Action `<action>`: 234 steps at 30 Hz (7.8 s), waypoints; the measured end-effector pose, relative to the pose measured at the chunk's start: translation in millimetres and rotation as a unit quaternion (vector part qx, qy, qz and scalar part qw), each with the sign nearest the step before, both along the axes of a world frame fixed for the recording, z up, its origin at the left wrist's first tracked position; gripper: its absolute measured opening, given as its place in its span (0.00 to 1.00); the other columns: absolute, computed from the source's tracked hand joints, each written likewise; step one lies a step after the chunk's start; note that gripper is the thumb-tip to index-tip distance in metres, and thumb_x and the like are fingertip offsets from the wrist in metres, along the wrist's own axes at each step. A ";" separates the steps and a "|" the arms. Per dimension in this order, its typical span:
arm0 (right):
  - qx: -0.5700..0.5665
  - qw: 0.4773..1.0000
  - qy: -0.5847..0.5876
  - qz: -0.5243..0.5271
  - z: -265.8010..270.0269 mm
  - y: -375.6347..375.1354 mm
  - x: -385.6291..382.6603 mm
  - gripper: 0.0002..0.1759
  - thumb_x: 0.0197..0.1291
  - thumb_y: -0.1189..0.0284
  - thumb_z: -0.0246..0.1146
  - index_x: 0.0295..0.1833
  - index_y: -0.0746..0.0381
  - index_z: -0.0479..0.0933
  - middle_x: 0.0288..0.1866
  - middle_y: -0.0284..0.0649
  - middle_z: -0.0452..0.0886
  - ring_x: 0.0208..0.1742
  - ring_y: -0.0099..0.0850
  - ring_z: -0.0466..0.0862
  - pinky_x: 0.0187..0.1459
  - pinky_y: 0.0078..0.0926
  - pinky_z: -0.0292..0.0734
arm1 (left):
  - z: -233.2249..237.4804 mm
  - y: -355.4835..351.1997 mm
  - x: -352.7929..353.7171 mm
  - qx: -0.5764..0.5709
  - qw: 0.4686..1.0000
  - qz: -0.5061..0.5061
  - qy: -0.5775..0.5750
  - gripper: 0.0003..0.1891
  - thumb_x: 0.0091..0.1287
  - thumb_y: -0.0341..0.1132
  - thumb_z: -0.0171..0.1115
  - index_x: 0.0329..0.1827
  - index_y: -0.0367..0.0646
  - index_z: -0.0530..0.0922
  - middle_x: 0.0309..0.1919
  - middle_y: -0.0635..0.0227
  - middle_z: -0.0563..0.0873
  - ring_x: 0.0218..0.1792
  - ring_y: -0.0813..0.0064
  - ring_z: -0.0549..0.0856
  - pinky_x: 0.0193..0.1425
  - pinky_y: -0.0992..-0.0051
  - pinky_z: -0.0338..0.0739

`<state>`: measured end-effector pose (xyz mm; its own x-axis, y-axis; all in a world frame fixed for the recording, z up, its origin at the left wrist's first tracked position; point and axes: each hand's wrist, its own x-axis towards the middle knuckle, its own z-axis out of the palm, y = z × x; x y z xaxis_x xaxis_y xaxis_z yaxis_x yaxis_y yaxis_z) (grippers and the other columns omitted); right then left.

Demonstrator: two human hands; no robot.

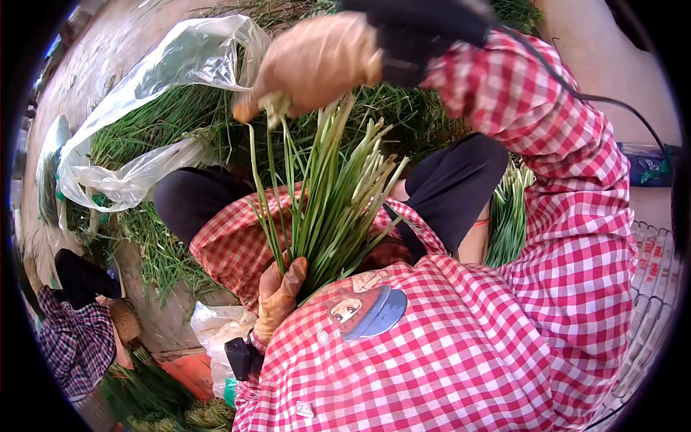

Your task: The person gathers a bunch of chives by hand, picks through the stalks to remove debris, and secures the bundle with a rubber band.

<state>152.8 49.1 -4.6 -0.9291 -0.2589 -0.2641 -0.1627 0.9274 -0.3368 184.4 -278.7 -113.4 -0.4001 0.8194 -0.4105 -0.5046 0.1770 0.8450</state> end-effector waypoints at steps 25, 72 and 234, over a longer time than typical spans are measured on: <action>-0.495 0.605 -0.419 -0.462 -47.7 -50.4 198.0 0.20 0.57 0.60 0.68 0.46 0.65 0.81 0.20 0.27 0.75 0.15 0.12 0.66 0.14 0.11 0.58 | -31.5 6.2 -28.0 0.013 0.957 0.102 -0.273 0.28 0.70 0.53 0.53 0.62 0.39 0.73 0.50 0.64 0.82 0.48 0.71 0.82 0.54 0.72 0.78; -0.678 0.666 0.041 -0.309 -41.3 -60.7 89.0 0.22 0.52 0.61 0.72 0.49 0.60 0.78 0.32 0.25 0.78 0.26 0.13 0.72 0.25 0.13 0.66 | 25.1 26.6 -22.5 0.068 0.995 0.004 -0.078 0.21 0.62 0.36 0.67 0.54 0.33 0.75 0.44 0.60 0.84 0.39 0.73 0.84 0.44 0.74 0.81; -0.805 0.483 -0.046 -0.342 -79.6 -72.3 199.2 0.26 0.65 0.57 0.58 0.58 0.67 0.70 0.38 0.45 0.81 0.30 0.29 0.83 0.32 0.23 0.80 | 57.8 96.4 -50.9 0.019 0.971 0.060 0.229 0.12 0.72 0.34 0.53 0.42 0.34 0.81 0.24 0.65 0.85 0.21 0.83 0.79 0.26 0.86 0.73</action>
<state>352.0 -23.2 -84.3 -0.9463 0.1610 -0.2802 0.0805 -0.7222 -0.6870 133.5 -182.3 -55.5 -0.6277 0.7663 -0.1374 -0.0903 0.1036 0.9905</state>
